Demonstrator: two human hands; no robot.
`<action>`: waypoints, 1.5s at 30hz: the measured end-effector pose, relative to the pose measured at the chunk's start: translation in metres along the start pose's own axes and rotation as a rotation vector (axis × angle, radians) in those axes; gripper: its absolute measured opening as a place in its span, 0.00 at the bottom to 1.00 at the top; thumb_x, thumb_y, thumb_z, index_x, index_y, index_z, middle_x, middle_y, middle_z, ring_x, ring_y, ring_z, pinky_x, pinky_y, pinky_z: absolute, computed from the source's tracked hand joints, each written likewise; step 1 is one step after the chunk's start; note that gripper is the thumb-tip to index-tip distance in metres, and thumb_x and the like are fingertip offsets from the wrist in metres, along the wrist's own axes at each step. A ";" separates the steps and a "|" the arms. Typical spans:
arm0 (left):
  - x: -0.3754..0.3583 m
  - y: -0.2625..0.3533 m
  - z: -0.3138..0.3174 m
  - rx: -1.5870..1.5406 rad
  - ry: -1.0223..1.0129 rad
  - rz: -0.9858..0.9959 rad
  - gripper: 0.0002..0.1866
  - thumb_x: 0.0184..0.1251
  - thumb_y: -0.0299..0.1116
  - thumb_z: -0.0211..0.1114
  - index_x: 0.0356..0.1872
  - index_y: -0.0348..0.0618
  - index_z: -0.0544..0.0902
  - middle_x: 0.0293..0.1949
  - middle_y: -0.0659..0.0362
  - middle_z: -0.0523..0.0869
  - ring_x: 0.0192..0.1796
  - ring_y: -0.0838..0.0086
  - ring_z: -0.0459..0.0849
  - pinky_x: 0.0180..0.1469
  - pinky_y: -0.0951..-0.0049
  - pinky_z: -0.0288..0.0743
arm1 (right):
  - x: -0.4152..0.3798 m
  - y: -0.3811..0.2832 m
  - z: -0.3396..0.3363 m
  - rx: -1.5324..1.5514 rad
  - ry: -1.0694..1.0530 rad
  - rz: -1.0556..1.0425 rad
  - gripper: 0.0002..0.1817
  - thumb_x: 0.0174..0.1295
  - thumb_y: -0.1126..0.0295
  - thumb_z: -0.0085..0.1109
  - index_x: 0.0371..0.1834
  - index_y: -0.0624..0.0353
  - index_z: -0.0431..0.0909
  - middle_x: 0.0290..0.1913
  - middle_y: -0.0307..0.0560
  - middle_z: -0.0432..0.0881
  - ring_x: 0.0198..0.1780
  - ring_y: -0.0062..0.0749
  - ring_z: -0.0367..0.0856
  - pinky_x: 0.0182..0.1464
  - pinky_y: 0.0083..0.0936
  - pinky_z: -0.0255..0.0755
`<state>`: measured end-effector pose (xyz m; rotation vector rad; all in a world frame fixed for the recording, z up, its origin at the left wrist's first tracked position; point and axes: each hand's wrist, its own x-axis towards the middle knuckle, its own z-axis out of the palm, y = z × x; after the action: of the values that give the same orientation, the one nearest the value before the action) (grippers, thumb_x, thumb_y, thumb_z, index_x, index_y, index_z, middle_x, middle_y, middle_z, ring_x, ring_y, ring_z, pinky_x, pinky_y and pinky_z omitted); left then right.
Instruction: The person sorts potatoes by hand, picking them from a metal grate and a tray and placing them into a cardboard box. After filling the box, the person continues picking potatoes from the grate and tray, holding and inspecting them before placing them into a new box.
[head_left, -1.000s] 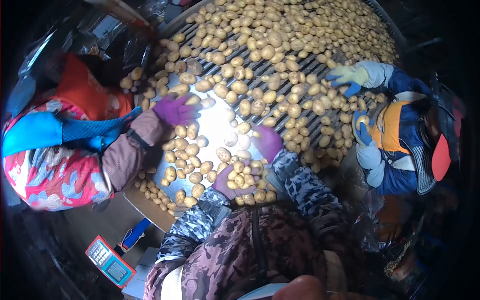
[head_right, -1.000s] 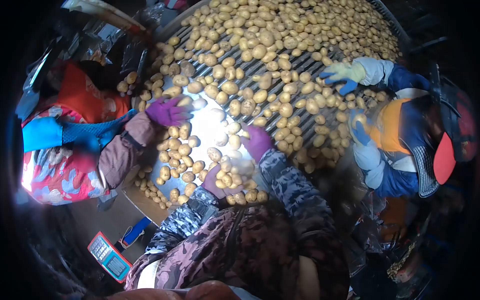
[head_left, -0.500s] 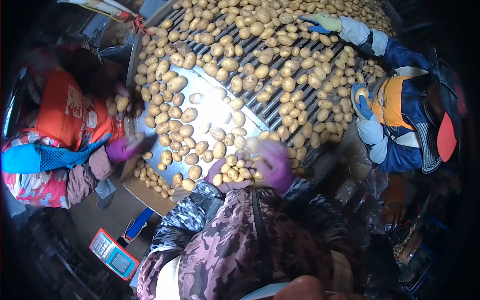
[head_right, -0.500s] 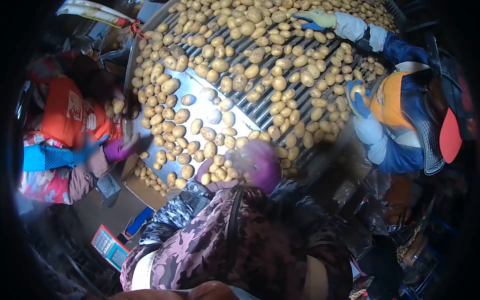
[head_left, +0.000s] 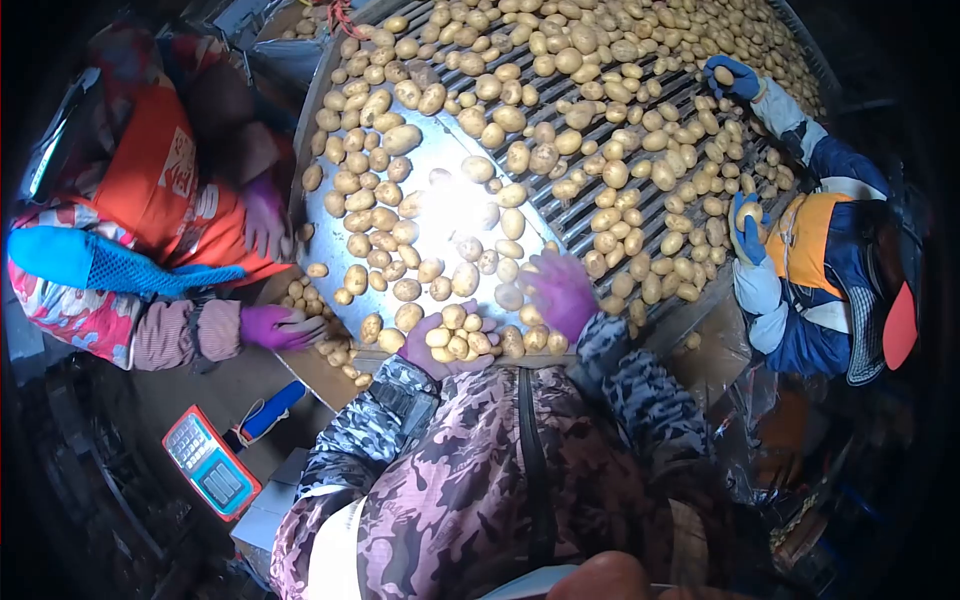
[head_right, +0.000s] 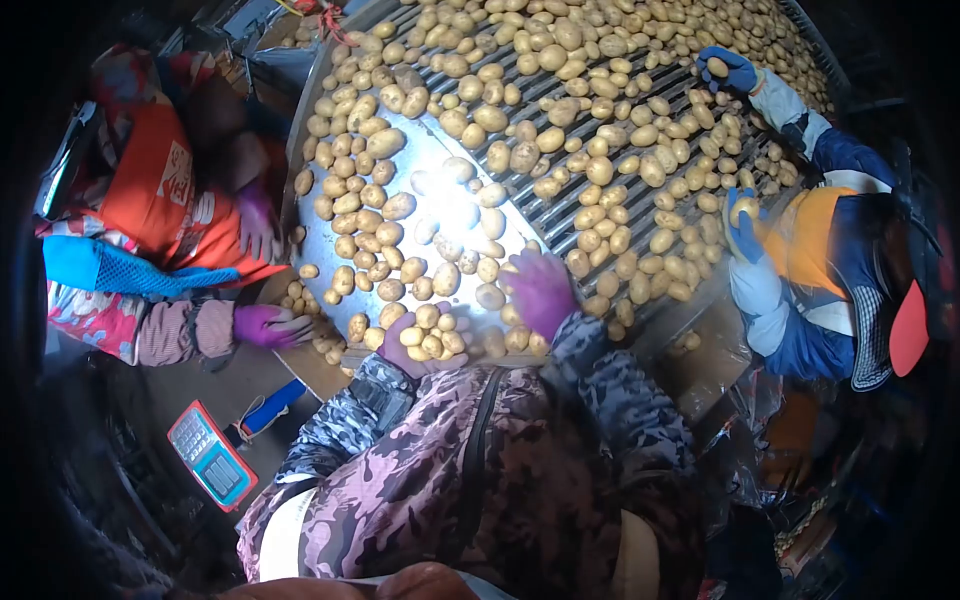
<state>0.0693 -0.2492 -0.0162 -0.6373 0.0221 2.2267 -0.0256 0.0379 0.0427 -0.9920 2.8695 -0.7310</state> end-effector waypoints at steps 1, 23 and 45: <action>-0.003 -0.001 -0.003 -0.012 -0.061 0.006 0.26 0.85 0.44 0.45 0.73 0.41 0.74 0.67 0.39 0.82 0.68 0.38 0.82 0.63 0.30 0.80 | 0.002 0.014 0.006 -0.013 0.066 0.024 0.16 0.60 0.66 0.70 0.51 0.55 0.87 0.58 0.51 0.83 0.65 0.54 0.77 0.69 0.52 0.67; 0.030 -0.048 -0.023 0.012 -0.171 0.263 0.22 0.85 0.32 0.53 0.73 0.33 0.70 0.66 0.43 0.79 0.62 0.57 0.81 0.62 0.63 0.84 | -0.002 -0.019 0.048 0.177 0.048 -0.027 0.17 0.48 0.64 0.79 0.39 0.56 0.85 0.60 0.55 0.83 0.72 0.63 0.73 0.72 0.58 0.68; 0.050 0.005 -0.043 0.083 -0.316 0.239 0.29 0.86 0.45 0.48 0.81 0.43 0.66 0.79 0.47 0.70 0.79 0.46 0.70 0.76 0.35 0.68 | 0.107 0.053 0.059 0.851 -0.196 0.235 0.31 0.55 0.81 0.78 0.64 0.61 0.79 0.54 0.47 0.85 0.54 0.36 0.86 0.56 0.31 0.85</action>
<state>0.0570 -0.2265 -0.0774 -0.2426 0.0311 2.5202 -0.1318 -0.0137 -0.0190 -0.5433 2.0811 -1.5158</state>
